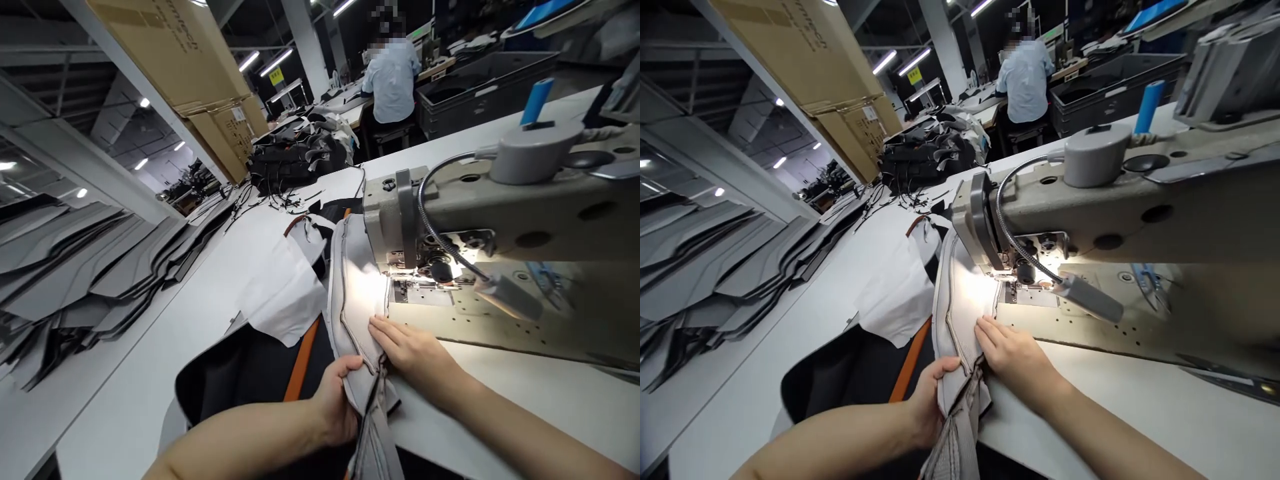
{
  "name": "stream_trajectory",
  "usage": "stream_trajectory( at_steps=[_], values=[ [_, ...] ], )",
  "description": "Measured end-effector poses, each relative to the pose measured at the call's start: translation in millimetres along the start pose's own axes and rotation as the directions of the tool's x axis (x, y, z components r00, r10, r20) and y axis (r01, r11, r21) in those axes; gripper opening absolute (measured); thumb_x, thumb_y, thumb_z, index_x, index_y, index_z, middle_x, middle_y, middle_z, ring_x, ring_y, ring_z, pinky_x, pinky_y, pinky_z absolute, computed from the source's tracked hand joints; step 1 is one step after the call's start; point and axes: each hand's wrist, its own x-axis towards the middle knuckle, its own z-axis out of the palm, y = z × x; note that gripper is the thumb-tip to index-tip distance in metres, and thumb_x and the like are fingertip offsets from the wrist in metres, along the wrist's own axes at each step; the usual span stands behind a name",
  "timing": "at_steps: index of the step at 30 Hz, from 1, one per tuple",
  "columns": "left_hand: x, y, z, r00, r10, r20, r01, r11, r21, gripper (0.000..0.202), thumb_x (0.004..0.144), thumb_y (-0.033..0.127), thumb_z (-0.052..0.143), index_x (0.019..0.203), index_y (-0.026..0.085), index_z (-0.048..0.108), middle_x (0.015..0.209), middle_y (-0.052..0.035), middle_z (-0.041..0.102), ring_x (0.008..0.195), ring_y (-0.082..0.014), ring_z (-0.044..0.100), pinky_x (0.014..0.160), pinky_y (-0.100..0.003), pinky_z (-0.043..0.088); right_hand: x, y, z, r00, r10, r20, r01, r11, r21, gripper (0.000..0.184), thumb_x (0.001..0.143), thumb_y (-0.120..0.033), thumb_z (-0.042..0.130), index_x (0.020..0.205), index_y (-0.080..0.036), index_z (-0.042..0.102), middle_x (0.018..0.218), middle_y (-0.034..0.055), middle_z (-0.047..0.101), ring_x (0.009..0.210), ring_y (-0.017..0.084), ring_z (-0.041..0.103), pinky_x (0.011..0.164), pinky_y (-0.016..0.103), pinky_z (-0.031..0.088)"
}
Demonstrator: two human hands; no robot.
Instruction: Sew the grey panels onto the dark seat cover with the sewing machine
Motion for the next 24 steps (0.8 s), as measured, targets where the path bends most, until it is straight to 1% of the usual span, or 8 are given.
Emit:
stream_trajectory(
  at_steps=[2,4,7,9,11,13,19,24],
  values=[
    [-10,17,0.6,0.992,-0.079,0.103,0.057,0.977,0.205,0.048,0.076,0.052,0.034,0.074,0.013,0.061,0.065,-0.0096,0.060,0.053,-0.0179,0.054,0.054,-0.031,0.045,-1,-2,-3,1.000,0.018,0.017,-0.018,0.999,-0.036,0.036,0.078,0.003,0.040,0.103,-0.007,0.063,0.107,0.0113,0.067,0.100,0.020,0.061,0.072,0.029,0.052],
    [-30,44,1.5,0.970,-0.167,0.179,0.035,0.818,0.574,0.049,0.079,0.054,0.033,0.063,0.015,0.057,0.061,-0.0101,0.058,0.054,-0.0204,0.055,0.054,-0.033,0.044,-1,-5,-5,0.999,0.034,0.027,-0.033,0.998,-0.050,0.035,0.078,0.003,0.040,0.102,-0.007,0.063,0.106,0.0113,0.067,0.099,0.020,0.062,0.068,0.029,0.051],
    [-59,79,9.5,0.986,0.080,0.146,-0.166,0.370,0.914,0.042,0.082,0.051,0.045,0.058,0.018,0.052,0.063,-0.0073,0.056,0.064,-0.0217,0.056,0.062,-0.033,0.043,0,-7,-5,0.999,0.039,0.026,-0.037,0.996,-0.076,0.036,0.079,0.003,0.038,0.102,-0.008,0.063,0.106,0.0111,0.067,0.098,0.020,0.061,0.068,0.030,0.049],
    [-59,91,18.2,0.892,0.371,0.258,-0.265,-0.035,0.964,0.034,0.088,0.041,0.042,0.067,0.019,0.057,0.073,-0.0069,0.058,0.074,-0.0211,0.056,0.070,-0.033,0.042,1,-8,-4,0.999,0.034,0.009,-0.033,0.996,-0.083,0.036,0.079,0.003,0.037,0.101,-0.007,0.064,0.105,0.0120,0.067,0.098,0.021,0.061,0.067,0.031,0.048],
    [-38,95,24.3,0.750,0.473,0.463,-0.253,-0.442,0.861,0.030,0.091,0.028,0.034,0.080,0.019,0.060,0.086,-0.0079,0.060,0.086,-0.0215,0.054,0.081,-0.036,0.040,1,-8,-5,1.000,0.028,0.007,-0.027,0.996,-0.087,0.036,0.080,0.003,0.036,0.100,-0.007,0.064,0.104,0.0135,0.067,0.097,0.022,0.060,0.066,0.031,0.046],
    [-8,96,24.5,0.700,0.451,0.553,-0.182,-0.637,0.749,0.022,0.087,0.020,0.039,0.089,0.017,0.061,0.094,-0.0085,0.060,0.094,-0.0236,0.051,0.088,-0.040,0.037,1,-8,-8,1.000,0.016,0.025,-0.013,0.993,-0.116,0.035,0.081,0.002,0.035,0.098,-0.006,0.065,0.103,0.0155,0.066,0.095,0.023,0.060,0.067,0.033,0.046],
    [41,95,8.6,0.742,0.415,0.527,-0.114,-0.696,0.709,0.027,0.081,0.024,0.048,0.106,0.024,0.060,0.097,-0.0063,0.058,0.087,-0.0244,0.049,0.073,-0.038,0.037,3,-9,-15,0.993,0.011,0.121,0.017,0.974,-0.227,0.031,0.081,0.000,0.039,0.092,-0.008,0.067,0.099,0.0158,0.067,0.062,0.020,0.053,0.053,0.034,0.039],
    [54,93,8.4,0.687,0.533,0.495,-0.096,-0.608,0.788,0.029,0.084,0.023,0.045,0.110,0.021,0.059,0.108,-0.0065,0.057,0.095,-0.0221,0.049,0.081,-0.036,0.038,3,14,-14,0.984,0.091,0.154,-0.062,0.981,-0.186,0.031,0.077,0.001,0.045,0.096,-0.014,0.065,0.101,0.0083,0.068,0.063,0.017,0.054,0.056,0.031,0.038]
  ],
)
